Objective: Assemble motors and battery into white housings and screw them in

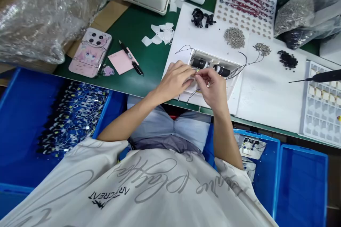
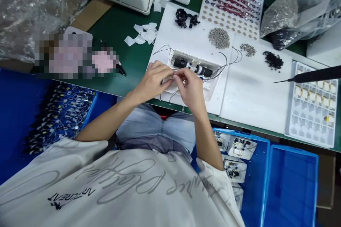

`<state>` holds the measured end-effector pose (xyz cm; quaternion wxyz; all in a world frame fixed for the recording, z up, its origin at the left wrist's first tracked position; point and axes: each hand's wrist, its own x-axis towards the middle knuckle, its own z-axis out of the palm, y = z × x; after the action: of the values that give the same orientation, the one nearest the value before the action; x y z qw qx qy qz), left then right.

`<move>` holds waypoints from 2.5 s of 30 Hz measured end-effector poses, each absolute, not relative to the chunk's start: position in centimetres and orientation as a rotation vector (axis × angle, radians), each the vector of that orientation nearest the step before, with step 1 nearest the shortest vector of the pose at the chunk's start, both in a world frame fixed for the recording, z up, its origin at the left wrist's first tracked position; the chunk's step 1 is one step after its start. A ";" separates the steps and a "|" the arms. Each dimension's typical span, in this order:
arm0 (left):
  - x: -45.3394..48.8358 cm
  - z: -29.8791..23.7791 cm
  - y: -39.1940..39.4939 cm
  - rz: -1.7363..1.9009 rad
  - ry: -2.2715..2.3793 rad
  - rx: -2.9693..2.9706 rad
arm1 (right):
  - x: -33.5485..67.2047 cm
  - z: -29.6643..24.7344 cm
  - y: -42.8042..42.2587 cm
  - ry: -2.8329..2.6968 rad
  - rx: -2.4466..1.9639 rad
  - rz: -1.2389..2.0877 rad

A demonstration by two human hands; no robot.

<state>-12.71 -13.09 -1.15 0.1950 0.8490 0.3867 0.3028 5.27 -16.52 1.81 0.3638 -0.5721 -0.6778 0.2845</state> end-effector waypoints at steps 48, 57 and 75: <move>-12.4 -2.1 -12.8 0.953 1.026 2.321 | 7.6 6.5 -12.4 -2.386 -1.607 1.091; -12.2 -1.5 -12.9 0.890 1.006 2.271 | 6.7 5.8 -12.5 -2.319 -1.609 0.981; -12.3 -2.4 -12.8 0.920 1.047 2.320 | 6.7 5.9 -12.8 -2.339 -1.597 0.912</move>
<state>-12.32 -12.85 -2.42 0.2158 0.8371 0.3777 0.3318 6.69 -12.81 5.86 0.0830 -0.5350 -0.7833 0.3053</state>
